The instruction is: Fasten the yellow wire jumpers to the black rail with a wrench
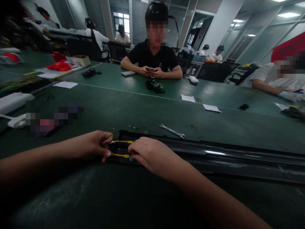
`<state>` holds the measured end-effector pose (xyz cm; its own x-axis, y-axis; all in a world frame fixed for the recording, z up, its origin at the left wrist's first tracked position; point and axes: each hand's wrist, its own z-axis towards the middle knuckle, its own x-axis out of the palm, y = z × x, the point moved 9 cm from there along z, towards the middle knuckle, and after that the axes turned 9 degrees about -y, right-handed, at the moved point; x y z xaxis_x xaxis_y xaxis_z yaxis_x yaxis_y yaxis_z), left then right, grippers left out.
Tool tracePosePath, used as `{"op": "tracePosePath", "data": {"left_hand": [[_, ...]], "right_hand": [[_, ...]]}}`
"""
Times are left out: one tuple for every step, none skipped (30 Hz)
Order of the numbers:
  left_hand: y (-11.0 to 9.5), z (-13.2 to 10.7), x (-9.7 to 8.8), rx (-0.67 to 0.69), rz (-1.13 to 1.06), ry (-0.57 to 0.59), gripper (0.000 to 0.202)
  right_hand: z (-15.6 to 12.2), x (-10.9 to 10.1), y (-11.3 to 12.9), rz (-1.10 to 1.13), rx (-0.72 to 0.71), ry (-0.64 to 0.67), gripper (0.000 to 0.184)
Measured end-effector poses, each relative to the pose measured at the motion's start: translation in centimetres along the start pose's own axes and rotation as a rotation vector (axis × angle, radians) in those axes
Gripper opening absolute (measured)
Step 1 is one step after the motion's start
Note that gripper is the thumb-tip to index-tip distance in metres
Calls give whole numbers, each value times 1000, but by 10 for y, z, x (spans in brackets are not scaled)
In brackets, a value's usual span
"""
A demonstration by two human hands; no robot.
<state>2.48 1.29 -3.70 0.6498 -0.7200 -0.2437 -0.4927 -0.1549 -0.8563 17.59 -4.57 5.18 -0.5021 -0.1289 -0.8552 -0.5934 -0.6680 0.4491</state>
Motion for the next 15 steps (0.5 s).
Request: {"op": "tracePosePath", "data": {"left_hand": [[0, 0, 0, -4, 21, -2, 37], [0, -1, 0, -15, 45, -2, 36], [1, -1, 0, -27, 65, -5, 35], [1, -1, 0, -37, 81, -5, 35], [1, -2, 0, -49, 96, -1, 36], [1, -2, -1, -60, 113, 1, 36], [2, -2, -2, -72, 136, 3, 36], [2, -2, -4, -83, 167, 4, 35], [3, -3, -7, -94, 206, 2, 34], [4, -3, -9, -103, 250, -3, 32], [5, -3, -12, -108, 296, -9, 31], [5, -3, -14, -107, 341, -13, 30], [5, -3, -16, -103, 383, -17, 30], [4, -4, -17, -100, 418, -21, 31], [3, -4, -19, -90, 444, -29, 32]], "right_hand": [[1, 0, -1, -7, 14, 8, 10], [2, 1, -2, -14, 25, 19, 11], [3, 2, -2, -19, 31, 32, 12], [4, 3, -2, -22, 30, 47, 13], [5, 4, -1, -23, 23, 60, 13], [6, 5, 0, -24, 12, 76, 13], [7, 6, 2, -25, -1, 89, 12], [7, 7, 3, -28, -10, 103, 12], [8, 8, 3, -32, -16, 115, 12], [8, 10, 3, -38, -15, 126, 12], [9, 11, 2, -47, -12, 136, 12], [9, 12, 2, -57, -10, 145, 13], [10, 13, 1, -68, -10, 153, 13], [11, 14, 1, -80, -15, 163, 13], [11, 15, 1, -91, -20, 173, 13]]}}
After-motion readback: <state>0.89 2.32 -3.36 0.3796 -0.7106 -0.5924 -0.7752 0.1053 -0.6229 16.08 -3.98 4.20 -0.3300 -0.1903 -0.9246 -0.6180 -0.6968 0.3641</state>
